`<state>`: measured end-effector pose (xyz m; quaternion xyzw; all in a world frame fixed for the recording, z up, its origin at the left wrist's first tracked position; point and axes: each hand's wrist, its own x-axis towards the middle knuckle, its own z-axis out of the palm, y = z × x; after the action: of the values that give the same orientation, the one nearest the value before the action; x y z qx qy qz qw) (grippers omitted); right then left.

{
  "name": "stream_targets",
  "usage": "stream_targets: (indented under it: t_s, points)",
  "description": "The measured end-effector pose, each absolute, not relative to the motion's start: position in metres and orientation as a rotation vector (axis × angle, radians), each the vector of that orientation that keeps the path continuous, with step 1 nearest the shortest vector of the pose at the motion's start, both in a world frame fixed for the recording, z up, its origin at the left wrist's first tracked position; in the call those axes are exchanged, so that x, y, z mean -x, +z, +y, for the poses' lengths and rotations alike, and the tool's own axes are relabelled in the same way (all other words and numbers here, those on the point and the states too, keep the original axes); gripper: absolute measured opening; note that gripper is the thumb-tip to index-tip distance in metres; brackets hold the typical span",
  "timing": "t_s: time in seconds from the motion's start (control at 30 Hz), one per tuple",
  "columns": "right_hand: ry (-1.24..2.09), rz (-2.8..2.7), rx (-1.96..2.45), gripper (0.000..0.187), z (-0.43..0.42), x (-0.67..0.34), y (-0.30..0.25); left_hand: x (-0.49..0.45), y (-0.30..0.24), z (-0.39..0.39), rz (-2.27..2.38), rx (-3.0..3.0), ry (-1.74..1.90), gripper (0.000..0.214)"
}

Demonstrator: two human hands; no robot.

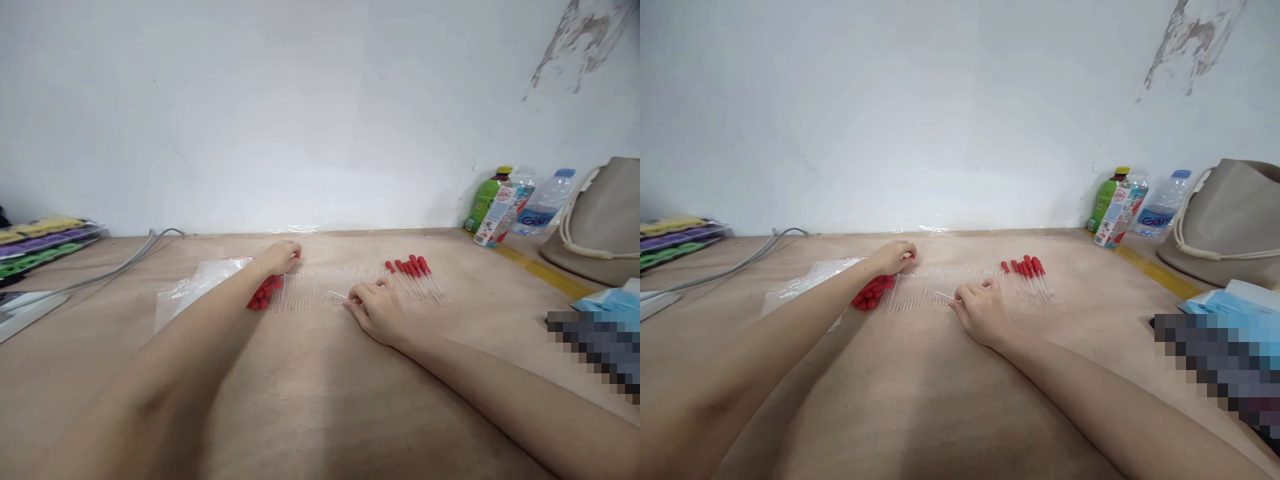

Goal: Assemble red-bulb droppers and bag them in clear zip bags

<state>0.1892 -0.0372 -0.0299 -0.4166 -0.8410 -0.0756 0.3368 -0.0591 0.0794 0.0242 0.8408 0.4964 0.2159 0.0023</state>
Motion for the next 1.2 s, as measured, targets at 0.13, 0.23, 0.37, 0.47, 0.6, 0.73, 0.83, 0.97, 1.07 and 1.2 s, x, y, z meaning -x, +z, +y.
stream_targets:
  t_s: [0.13,0.23,0.37,0.47,0.6,0.73,0.83,0.97,1.07,1.2]
  points:
    - [-0.179,-2.203,1.081,0.018,-0.037,-0.19,-0.031,0.058,0.025,0.058,1.562,-2.58,0.949,0.015]
    - [-0.154,-2.205,1.068,0.016,-0.036,-0.19,-0.031,0.052,0.018,0.029,1.412,-2.318,1.273,0.019]
    - [-0.166,-2.212,1.015,0.017,-0.035,-0.19,-0.033,0.038,-0.001,-0.013,1.183,-2.224,1.257,0.025]
    - [-0.212,-2.225,0.988,0.021,-0.034,-0.191,-0.033,0.03,-0.015,-0.034,1.125,-2.194,1.249,0.022]
    - [-0.233,-2.22,0.952,0.022,-0.034,-0.192,-0.034,0.025,-0.026,-0.041,1.122,-2.078,1.23,0.016]
    - [-0.223,-2.227,0.901,0.021,-0.034,-0.193,-0.035,0.023,-0.026,-0.04,1.068,-1.979,1.27,0.01]
    - [-0.212,-2.23,0.86,0.019,-0.034,-0.192,-0.035,0.022,-0.024,-0.041,1.069,-1.988,1.246,0.016]
    - [-0.211,-2.236,0.812,0.019,-0.036,-0.189,-0.035,0.023,-0.024,-0.042,1.105,-2.079,1.223,0.018]
    - [-0.204,-2.233,0.787,0.02,-0.038,-0.187,-0.035,0.025,-0.025,-0.04,1.143,-2.165,1.228,0.016]
    - [-0.192,-2.228,0.777,0.019,-0.037,-0.187,-0.036,0.026,-0.027,-0.039,1.119,-2.157,1.225,0.023]
